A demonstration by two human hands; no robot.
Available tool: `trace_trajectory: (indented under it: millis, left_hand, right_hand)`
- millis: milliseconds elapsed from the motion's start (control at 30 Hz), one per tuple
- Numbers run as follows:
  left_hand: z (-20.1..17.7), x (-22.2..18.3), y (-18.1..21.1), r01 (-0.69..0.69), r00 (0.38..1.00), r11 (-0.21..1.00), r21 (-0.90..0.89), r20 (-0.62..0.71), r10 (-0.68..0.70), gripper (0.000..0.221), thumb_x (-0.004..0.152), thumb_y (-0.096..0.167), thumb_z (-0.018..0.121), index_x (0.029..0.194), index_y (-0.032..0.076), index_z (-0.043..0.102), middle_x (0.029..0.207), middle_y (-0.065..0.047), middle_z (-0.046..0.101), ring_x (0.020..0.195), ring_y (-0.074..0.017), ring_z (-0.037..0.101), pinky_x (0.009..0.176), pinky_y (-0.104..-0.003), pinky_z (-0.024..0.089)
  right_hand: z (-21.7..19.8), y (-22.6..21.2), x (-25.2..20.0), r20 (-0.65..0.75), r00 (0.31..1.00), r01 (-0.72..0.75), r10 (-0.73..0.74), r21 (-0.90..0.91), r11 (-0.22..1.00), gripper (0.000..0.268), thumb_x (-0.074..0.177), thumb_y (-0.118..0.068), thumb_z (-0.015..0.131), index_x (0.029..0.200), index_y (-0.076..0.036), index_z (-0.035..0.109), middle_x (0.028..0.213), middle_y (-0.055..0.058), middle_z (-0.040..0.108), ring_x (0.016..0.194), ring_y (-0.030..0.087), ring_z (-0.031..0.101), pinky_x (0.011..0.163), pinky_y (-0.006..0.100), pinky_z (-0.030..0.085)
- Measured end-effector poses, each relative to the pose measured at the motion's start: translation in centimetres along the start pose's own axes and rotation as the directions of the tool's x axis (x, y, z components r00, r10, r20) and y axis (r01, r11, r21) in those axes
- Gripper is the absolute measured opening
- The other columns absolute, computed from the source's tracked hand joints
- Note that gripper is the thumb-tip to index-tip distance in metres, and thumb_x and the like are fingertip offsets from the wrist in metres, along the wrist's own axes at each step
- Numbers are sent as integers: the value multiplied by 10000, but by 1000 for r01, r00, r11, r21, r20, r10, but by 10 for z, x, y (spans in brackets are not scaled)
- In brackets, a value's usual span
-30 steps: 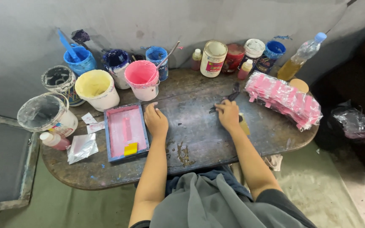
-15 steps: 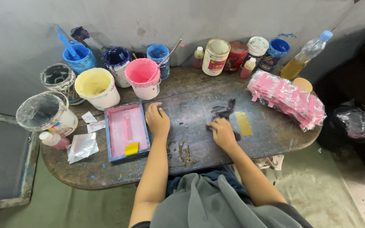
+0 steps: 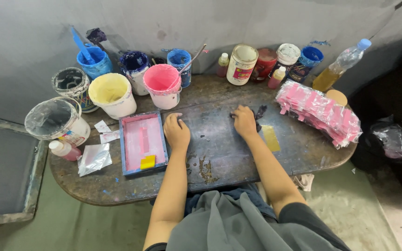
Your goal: A person prepares a screen printing frame by applying ink, wiping the mesh with a cloth, and mixing ink in a container.
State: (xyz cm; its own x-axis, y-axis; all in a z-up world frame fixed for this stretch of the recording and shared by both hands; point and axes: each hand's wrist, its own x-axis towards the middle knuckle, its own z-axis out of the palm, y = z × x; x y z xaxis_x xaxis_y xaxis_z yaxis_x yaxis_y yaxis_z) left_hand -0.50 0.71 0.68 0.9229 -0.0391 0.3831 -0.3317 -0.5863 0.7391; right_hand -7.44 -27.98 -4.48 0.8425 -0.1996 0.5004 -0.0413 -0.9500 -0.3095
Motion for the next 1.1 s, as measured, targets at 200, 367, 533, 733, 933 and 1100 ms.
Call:
trace_trajectory:
  millis: [200, 367, 533, 733, 933, 1100]
  left_hand:
    - [4, 2, -1, 0, 1000, 999, 43, -5, 0, 207, 938, 61, 567, 1099, 157, 654, 1151, -44, 630, 1161, -269, 625, 1077, -447, 420]
    - [4, 2, 0, -4, 1000, 998, 58, -8, 5, 204, 928, 67, 564, 1086, 160, 654, 1141, -40, 633, 1149, -261, 628, 1067, -434, 427]
    - [7, 1, -7, -30, 998, 999, 41, -50, 32, 207, 916, 75, 567, 1083, 163, 652, 1128, -42, 633, 1132, -267, 633, 1042, -434, 444]
    - [1, 1, -3, -14, 999, 999, -47, -45, 11, 230, 931, 35, 531, 1084, 161, 648, 1114, -30, 632, 1091, -269, 653, 1014, -425, 456]
    - [1, 3, -4, -15, 999, 999, -39, -40, 13, 215, 941, 22, 516, 1076, 130, 643, 1121, -50, 624, 1078, -286, 662, 992, -434, 474]
    - [1, 4, -5, -12, 1000, 999, -41, -20, 11, 222, 945, 43, 518, 1082, 160, 647, 1119, -32, 611, 1086, -266, 653, 1010, -423, 454]
  right_hand:
    - [-42, -75, -71, 104, 987, 112, -121, 88, 990, 184, 911, -48, 603, 872, -93, 777, 860, 109, 660, 831, 305, 595, 787, 385, 484]
    - [-46, -127, -104, 190, 957, 187, -220, 179, 966, 174, 884, -59, 617, 894, -127, 778, 895, 74, 682, 832, 271, 602, 788, 374, 479]
    - [-9, -121, -71, 131, 957, 239, -260, 158, 958, 116, 895, -102, 642, 882, -110, 757, 896, 88, 652, 828, 282, 571, 774, 400, 473]
    - [49, -111, 1, 38, 966, 250, -255, 97, 963, 141, 872, -58, 631, 882, -114, 760, 873, 87, 631, 807, 288, 571, 738, 392, 473]
    - [59, -111, 13, 29, 975, 216, -219, 83, 973, 125, 869, -112, 646, 897, -110, 768, 864, 90, 623, 812, 294, 575, 731, 396, 486]
    - [-5, -128, -38, 139, 980, 110, -142, 211, 971, 147, 879, -78, 675, 959, -138, 783, 906, 73, 656, 862, 271, 588, 786, 380, 478]
